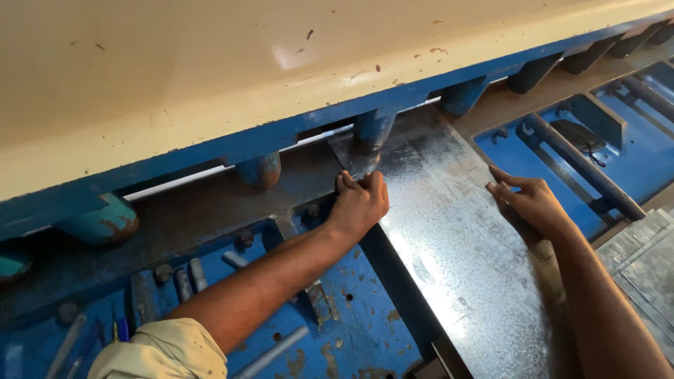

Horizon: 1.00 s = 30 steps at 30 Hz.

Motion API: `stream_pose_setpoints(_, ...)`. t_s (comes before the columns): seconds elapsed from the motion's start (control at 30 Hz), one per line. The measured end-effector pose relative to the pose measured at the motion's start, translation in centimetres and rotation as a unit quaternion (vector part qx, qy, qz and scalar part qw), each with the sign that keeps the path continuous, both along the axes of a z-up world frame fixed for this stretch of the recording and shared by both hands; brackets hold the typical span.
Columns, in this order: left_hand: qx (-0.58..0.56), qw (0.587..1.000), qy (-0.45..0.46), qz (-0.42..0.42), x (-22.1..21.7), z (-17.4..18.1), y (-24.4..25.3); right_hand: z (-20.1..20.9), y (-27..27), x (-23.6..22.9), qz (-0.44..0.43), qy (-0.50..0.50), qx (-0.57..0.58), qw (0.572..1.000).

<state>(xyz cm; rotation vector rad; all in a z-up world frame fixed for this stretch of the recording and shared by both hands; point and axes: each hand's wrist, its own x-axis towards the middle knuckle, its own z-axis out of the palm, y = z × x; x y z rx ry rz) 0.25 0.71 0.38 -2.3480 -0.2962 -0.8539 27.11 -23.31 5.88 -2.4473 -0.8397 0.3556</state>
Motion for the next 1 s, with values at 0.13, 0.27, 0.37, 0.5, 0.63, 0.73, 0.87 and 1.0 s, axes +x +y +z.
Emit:
stream_pose_setpoints(0.13, 0.009, 1.000, 0.023, 0.004, 0.0, -0.1, 0.0, 0.4, 0.1, -0.4, -0.028, 0.021, -0.022, 0.999)
stream_pose_setpoints(0.27, 0.007, 0.999, 0.037, 0.006, 0.1, 0.0, 0.1, 0.3, 0.0, -0.4, -0.032, 0.027, -0.021, 0.999)
stream_pose_setpoints(0.37, 0.013, 1.000, 0.024, 0.000, 0.0, 0.0, 0.2, 0.3, 0.3, -0.5, -0.046, 0.037, -0.032, 0.998)
stream_pose_setpoints(0.5, 0.021, 1.000, 0.012, -0.001, 0.0, -0.1, 0.2, 0.4, 0.1, -0.5, -0.027, 0.022, -0.025, 0.999)
stream_pose_setpoints(0.63, -0.007, 0.999, 0.039, 0.001, -0.1, -0.1, 0.3, -0.1, -0.4, -0.1, 0.001, -0.007, 0.003, 1.000)
stream_pose_setpoints(0.73, -0.011, 1.000, 0.006, -0.013, 0.0, 0.0, 0.2, -0.2, -0.3, 0.2, -0.005, 0.005, 0.010, 1.000)
stream_pose_setpoints(0.87, 0.027, 1.000, 0.001, 0.011, -0.1, 0.1, 0.0, 0.7, 0.0, -0.4, -0.016, 0.027, -0.008, 0.999)
stream_pose_setpoints(1.0, 0.012, 1.000, 0.005, 0.004, -0.1, 0.0, 0.1, 1.1, 0.3, -1.0, -0.018, 0.039, 0.000, 0.999)
